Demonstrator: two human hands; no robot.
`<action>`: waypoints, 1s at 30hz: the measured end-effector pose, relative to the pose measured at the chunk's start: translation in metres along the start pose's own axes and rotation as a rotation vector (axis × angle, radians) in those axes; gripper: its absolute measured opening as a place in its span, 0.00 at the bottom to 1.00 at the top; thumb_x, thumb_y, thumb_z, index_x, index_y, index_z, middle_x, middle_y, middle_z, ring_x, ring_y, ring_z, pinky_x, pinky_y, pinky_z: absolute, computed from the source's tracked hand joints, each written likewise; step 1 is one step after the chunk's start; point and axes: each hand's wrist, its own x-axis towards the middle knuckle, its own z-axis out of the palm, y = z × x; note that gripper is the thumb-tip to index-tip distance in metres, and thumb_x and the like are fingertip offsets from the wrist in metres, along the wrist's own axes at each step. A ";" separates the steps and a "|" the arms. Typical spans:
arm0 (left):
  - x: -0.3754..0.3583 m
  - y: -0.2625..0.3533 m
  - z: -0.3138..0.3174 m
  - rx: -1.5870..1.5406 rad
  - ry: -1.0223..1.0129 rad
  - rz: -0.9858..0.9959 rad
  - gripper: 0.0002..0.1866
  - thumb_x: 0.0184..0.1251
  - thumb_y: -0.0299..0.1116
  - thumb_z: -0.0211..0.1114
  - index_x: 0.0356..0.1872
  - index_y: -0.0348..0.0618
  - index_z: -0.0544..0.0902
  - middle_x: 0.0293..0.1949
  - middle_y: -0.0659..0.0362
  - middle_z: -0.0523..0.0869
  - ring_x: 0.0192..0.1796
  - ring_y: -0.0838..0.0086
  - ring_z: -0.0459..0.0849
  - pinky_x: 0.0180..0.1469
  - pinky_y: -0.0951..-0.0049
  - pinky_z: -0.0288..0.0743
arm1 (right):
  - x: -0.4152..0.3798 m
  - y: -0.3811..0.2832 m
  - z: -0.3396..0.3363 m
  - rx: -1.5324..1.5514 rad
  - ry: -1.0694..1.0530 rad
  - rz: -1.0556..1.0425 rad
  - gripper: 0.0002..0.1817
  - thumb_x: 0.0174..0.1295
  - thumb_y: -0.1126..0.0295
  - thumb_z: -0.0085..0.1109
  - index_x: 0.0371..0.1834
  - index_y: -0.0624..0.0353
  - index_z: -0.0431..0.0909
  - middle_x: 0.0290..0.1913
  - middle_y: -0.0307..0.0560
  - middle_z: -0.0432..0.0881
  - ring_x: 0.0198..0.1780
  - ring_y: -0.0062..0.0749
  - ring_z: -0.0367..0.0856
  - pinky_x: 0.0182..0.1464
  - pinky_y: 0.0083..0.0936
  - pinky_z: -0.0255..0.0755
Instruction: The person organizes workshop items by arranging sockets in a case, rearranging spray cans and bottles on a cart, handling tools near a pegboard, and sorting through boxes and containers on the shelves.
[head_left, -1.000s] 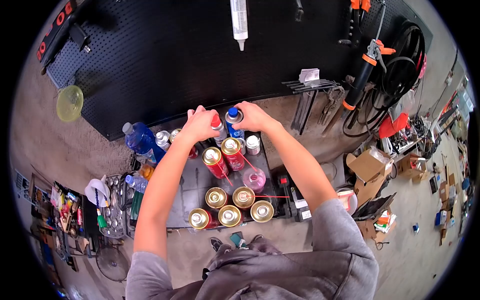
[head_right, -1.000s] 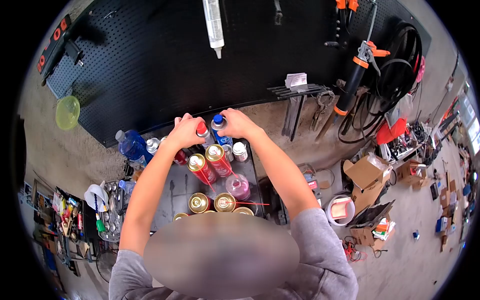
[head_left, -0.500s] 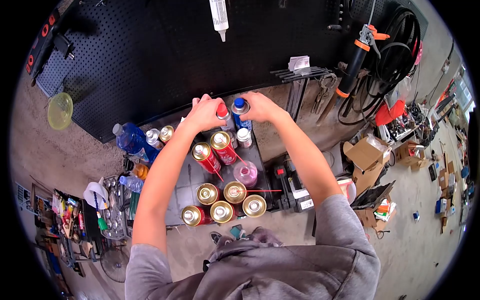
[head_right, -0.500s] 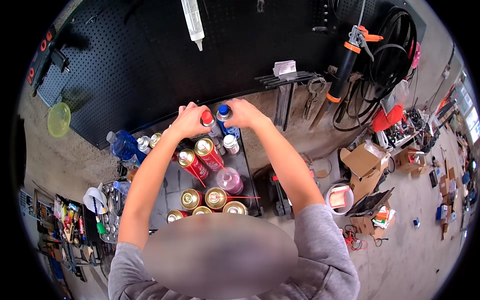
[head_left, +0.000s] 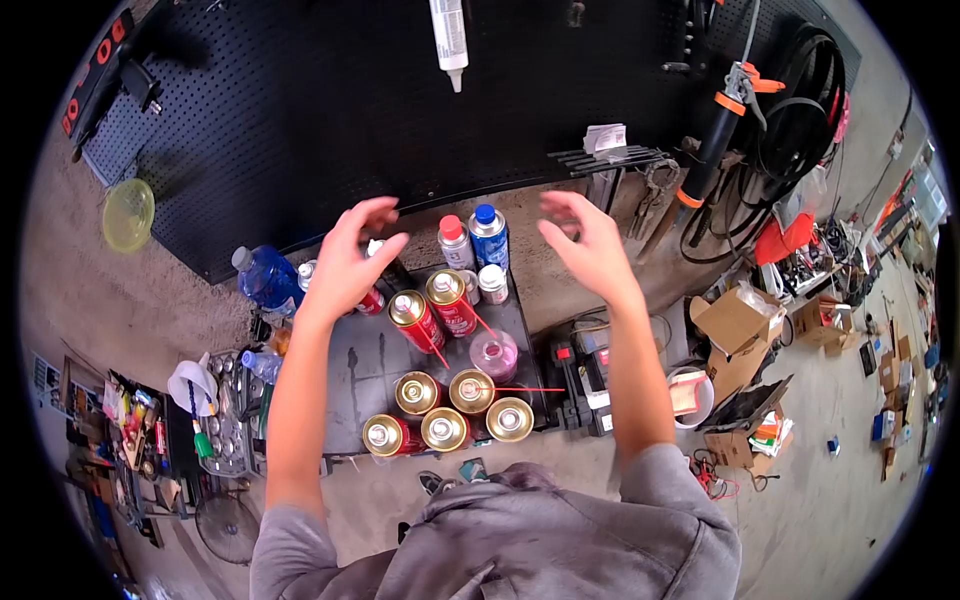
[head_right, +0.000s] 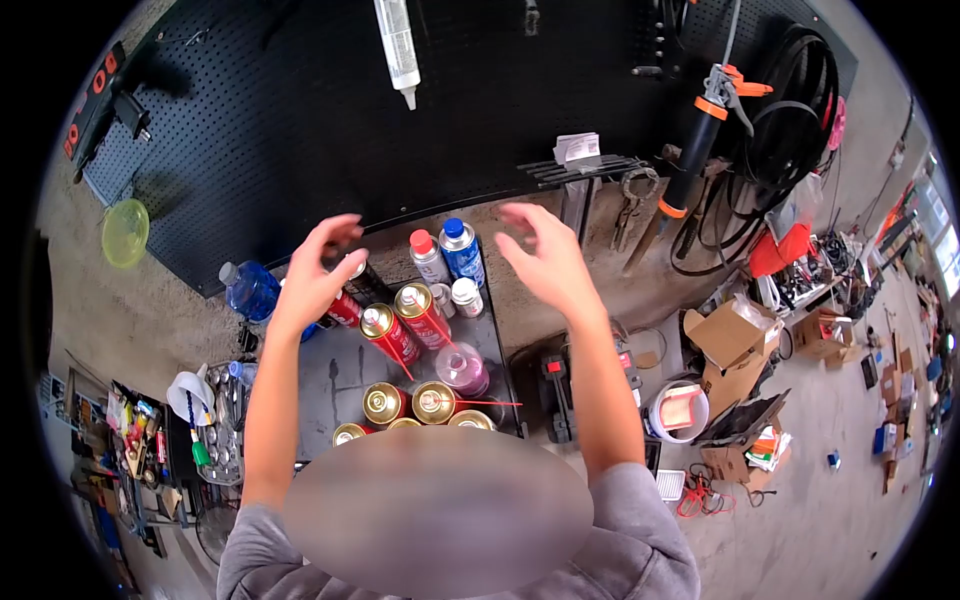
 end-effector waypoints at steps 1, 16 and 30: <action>-0.019 -0.011 -0.007 -0.069 -0.019 -0.015 0.27 0.74 0.33 0.73 0.71 0.41 0.81 0.57 0.59 0.91 0.56 0.73 0.86 0.64 0.66 0.77 | -0.009 0.000 -0.003 0.006 -0.012 0.002 0.23 0.71 0.67 0.73 0.67 0.61 0.84 0.61 0.53 0.90 0.63 0.41 0.90 0.62 0.37 0.84; -0.113 -0.082 0.061 0.194 -0.142 -0.175 0.47 0.59 0.47 0.84 0.76 0.40 0.71 0.69 0.40 0.81 0.73 0.46 0.79 0.78 0.49 0.71 | -0.023 0.017 0.082 -0.074 -0.534 -0.025 0.39 0.61 0.67 0.80 0.77 0.63 0.77 0.69 0.58 0.86 0.61 0.43 0.88 0.64 0.39 0.84; -0.111 -0.101 0.045 0.164 0.009 -0.261 0.47 0.54 0.48 0.84 0.73 0.36 0.74 0.64 0.42 0.82 0.70 0.46 0.80 0.76 0.50 0.74 | -0.011 -0.006 0.128 -0.282 -0.604 -0.049 0.43 0.52 0.59 0.87 0.69 0.65 0.78 0.63 0.64 0.87 0.67 0.59 0.86 0.70 0.45 0.80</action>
